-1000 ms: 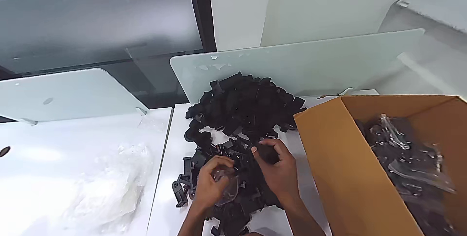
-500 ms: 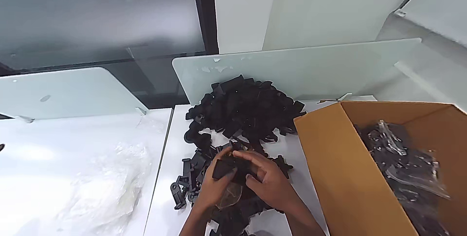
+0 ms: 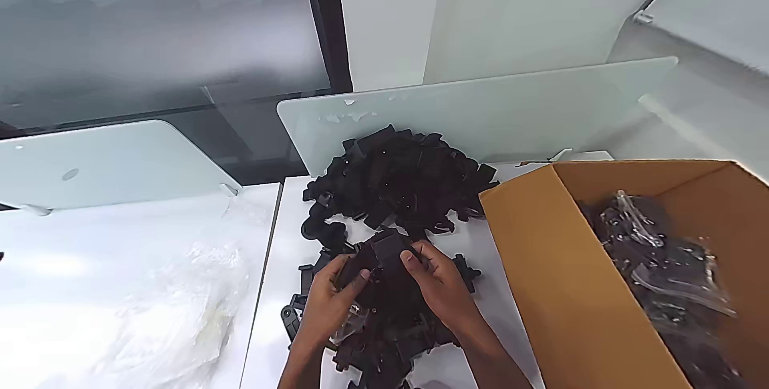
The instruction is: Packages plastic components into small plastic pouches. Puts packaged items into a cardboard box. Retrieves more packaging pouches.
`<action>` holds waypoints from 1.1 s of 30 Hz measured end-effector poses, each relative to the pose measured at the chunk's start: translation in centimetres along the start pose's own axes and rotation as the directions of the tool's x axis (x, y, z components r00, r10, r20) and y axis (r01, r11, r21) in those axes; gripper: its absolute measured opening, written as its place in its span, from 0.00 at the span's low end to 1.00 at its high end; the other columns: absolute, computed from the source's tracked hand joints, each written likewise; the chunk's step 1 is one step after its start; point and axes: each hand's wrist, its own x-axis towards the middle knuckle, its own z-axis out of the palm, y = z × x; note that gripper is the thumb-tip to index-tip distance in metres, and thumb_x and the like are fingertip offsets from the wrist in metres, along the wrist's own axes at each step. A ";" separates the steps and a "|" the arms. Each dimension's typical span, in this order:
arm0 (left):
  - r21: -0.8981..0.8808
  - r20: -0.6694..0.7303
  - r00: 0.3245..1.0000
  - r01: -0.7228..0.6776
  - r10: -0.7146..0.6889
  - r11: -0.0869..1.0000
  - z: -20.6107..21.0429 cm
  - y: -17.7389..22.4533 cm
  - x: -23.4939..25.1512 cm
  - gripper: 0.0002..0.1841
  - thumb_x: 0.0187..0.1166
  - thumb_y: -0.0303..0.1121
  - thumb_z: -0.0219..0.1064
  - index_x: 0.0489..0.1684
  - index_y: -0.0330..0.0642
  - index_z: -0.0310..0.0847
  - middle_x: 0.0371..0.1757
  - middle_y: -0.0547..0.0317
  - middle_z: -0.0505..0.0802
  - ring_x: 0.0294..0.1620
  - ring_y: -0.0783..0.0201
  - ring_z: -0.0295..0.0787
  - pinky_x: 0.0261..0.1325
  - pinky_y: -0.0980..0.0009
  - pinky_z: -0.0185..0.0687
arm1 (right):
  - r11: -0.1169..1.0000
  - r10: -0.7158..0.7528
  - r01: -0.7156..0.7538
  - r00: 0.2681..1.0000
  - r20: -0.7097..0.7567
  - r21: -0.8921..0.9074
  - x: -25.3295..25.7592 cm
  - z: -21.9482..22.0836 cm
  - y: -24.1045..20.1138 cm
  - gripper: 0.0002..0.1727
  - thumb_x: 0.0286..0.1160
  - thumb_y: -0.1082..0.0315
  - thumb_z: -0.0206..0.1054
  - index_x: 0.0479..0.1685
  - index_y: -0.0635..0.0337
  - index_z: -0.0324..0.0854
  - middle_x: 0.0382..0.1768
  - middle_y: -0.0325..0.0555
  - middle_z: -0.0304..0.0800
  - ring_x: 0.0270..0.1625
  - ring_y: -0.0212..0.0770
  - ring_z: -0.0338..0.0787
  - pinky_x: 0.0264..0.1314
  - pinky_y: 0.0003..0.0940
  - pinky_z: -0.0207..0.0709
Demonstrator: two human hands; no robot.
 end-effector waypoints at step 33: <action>-0.136 0.105 0.994 0.057 -0.042 0.989 1.4 3.5 12.3 0.10 0.86 0.30 0.64 0.58 0.35 0.81 0.45 0.51 0.93 0.45 0.62 0.92 0.50 0.62 0.91 | 0.947 0.274 -0.272 0.962 0.014 0.171 7.8 -5.6 1.6 0.21 0.71 0.72 0.76 0.64 0.60 0.82 0.49 0.46 0.92 0.45 0.36 0.90 0.40 0.31 0.83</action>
